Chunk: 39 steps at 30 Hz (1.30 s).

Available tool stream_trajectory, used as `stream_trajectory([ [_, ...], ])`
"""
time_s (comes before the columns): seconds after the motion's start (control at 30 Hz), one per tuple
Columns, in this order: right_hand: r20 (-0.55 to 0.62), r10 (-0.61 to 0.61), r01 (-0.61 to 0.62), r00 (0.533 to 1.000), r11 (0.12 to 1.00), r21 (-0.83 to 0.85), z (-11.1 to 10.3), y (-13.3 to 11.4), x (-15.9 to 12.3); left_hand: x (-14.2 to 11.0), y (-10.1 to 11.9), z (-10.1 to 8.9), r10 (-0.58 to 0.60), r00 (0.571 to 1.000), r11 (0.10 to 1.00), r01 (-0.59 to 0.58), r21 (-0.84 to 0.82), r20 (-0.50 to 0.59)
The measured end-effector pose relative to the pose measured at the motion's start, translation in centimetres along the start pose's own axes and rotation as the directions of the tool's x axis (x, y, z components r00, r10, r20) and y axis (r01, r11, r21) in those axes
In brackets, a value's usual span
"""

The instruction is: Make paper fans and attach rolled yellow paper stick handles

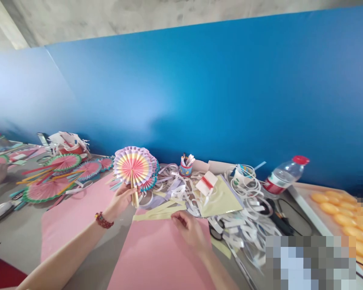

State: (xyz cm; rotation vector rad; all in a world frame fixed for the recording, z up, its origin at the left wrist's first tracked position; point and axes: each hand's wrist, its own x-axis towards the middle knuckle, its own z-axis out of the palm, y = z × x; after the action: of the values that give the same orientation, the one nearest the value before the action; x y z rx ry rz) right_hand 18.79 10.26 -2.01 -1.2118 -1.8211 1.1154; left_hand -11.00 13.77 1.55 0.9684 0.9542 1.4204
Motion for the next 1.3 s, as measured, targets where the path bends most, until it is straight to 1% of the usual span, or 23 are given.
stream_trajectory([
  [0.13, -0.003, -0.015, 0.015, 1.0, 1.0, -0.014, -0.1, -0.3, -0.1, -1.8, -1.1, 1.0, -0.09, 0.996, 0.996, 0.091, -0.013, 0.023],
  [0.23, -0.002, -0.026, 0.026, 1.0, 0.999, -0.026, -0.3, -0.7, -0.1, -4.0, -1.3, 1.7, -0.183, 0.981, 0.983, 0.183, -0.004, 0.058],
  [0.33, -0.008, -0.034, 0.034, 0.999, 0.999, -0.04, -0.4, -1.1, -0.2, -6.3, -1.4, 1.8, -0.266, 0.961, 0.964, 0.267, 0.003, 0.078],
  [0.43, -0.015, -0.047, 0.046, 0.999, 0.997, -0.06, -0.4, -1.4, -0.3, -8.0, -1.3, 1.3, -0.338, 0.939, 0.941, 0.338, 0.013, 0.071],
  [0.53, -0.01, -0.065, 0.064, 0.998, 0.994, -0.084, -0.3, -1.6, -0.4, -9.4, -0.9, 0.3, -0.405, 0.912, 0.914, 0.404, 0.028, 0.058],
  [0.6, -0.008, -0.075, 0.073, 0.997, 0.992, -0.101, -0.3, -1.8, -0.5, -10.2, -0.6, -0.5, -0.428, 0.903, 0.904, 0.427, 0.033, 0.034],
  [0.7, -0.016, -0.087, 0.084, 0.996, 0.988, -0.131, -0.3, -1.9, -0.5, -11.0, -0.1, -1.8, -0.423, 0.906, 0.905, 0.422, 0.049, -0.005],
  [0.83, -0.028, -0.124, 0.117, 0.992, 0.977, -0.179, -0.3, -1.8, -0.5, -11.3, 0.2, -3.1, -0.469, 0.883, 0.879, 0.469, 0.081, -0.02],
  [0.93, -0.016, -0.164, 0.157, 0.986, 0.963, -0.221, -0.4, -1.7, -0.5, -10.9, 0.2, -3.5, -0.484, 0.875, 0.872, 0.483, 0.084, -0.008],
  [1.03, 0.022, -0.211, 0.21, 0.977, 0.943, -0.258, -0.5, -1.9, -0.5, -10.4, 0.3, -3.5, -0.443, 0.895, 0.89, 0.446, 0.099, -0.048],
  [1.07, 0.054, -0.228, 0.234, 0.972, 0.929, -0.287, -0.5, -2.0, -0.5, -10.3, 0.4, -3.4, -0.425, 0.903, 0.897, 0.429, 0.107, -0.056],
  [1.13, 0.163, -0.246, 0.291, 0.955, 0.879, -0.377, -0.5, -2.3, -0.5, -10.3, 0.7, -3.2, -0.391, 0.919, 0.91, 0.395, 0.129, -0.052],
  [1.23, 0.335, -0.218, 0.369, 0.917, 0.784, -0.5, 0.0, -2.6, -0.4, -10.5, 1.1, -3.3, -0.329, 0.94, 0.919, 0.34, 0.198, -0.085],
  [1.3, 0.384, -0.195, 0.388, 0.903, 0.755, -0.528, 0.6, -2.6, -0.4, -10.5, 1.3, -3.6, -0.28, 0.952, 0.917, 0.303, 0.261, -0.12],
])
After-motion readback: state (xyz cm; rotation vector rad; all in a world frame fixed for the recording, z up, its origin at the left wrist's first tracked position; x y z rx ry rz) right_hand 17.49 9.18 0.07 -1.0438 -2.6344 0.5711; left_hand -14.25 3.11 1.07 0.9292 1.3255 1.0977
